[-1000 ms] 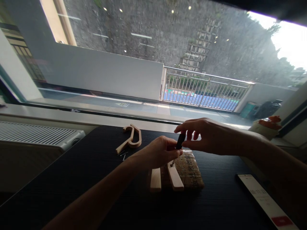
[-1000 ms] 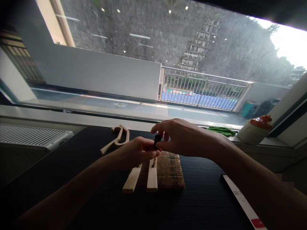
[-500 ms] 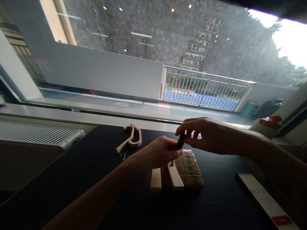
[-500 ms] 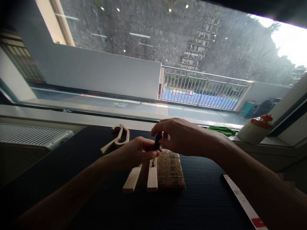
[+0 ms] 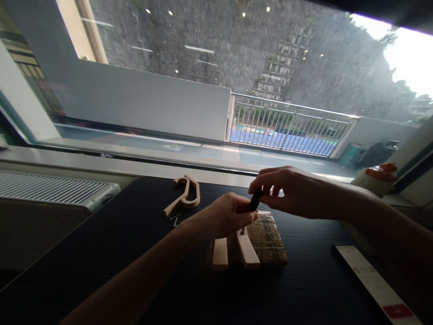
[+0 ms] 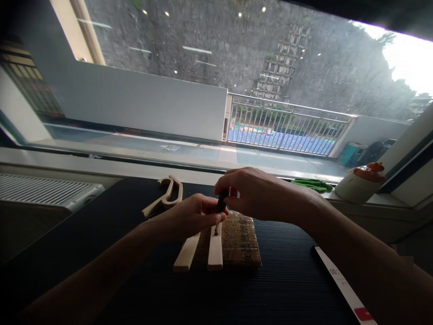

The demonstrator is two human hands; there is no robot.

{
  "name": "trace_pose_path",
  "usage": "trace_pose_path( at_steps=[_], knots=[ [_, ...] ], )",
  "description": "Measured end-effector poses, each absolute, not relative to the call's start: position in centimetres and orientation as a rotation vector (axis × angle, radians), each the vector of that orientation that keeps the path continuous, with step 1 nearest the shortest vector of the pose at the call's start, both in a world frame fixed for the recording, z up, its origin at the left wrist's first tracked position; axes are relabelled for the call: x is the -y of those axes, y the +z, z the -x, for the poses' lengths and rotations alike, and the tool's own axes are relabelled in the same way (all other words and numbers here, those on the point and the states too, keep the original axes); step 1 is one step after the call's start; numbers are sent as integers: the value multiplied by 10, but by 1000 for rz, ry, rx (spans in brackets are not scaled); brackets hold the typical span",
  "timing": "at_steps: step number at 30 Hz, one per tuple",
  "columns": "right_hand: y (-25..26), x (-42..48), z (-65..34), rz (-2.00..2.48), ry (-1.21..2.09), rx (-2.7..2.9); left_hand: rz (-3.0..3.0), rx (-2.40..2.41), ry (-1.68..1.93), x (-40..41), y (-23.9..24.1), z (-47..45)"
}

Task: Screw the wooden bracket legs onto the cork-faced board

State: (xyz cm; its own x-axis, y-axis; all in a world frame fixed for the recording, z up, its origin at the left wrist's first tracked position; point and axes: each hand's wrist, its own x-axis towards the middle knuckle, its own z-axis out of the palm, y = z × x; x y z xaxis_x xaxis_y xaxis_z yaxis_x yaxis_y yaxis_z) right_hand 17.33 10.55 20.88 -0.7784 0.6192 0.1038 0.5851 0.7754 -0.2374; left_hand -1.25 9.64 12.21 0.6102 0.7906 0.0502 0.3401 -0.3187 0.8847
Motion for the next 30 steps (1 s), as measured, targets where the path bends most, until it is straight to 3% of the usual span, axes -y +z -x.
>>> trace_pose_path(
  at_steps=[30],
  knots=[
    [210,-107,-172,1056,259,2831,-1854,-907,558,-95,122,13]
  ],
)
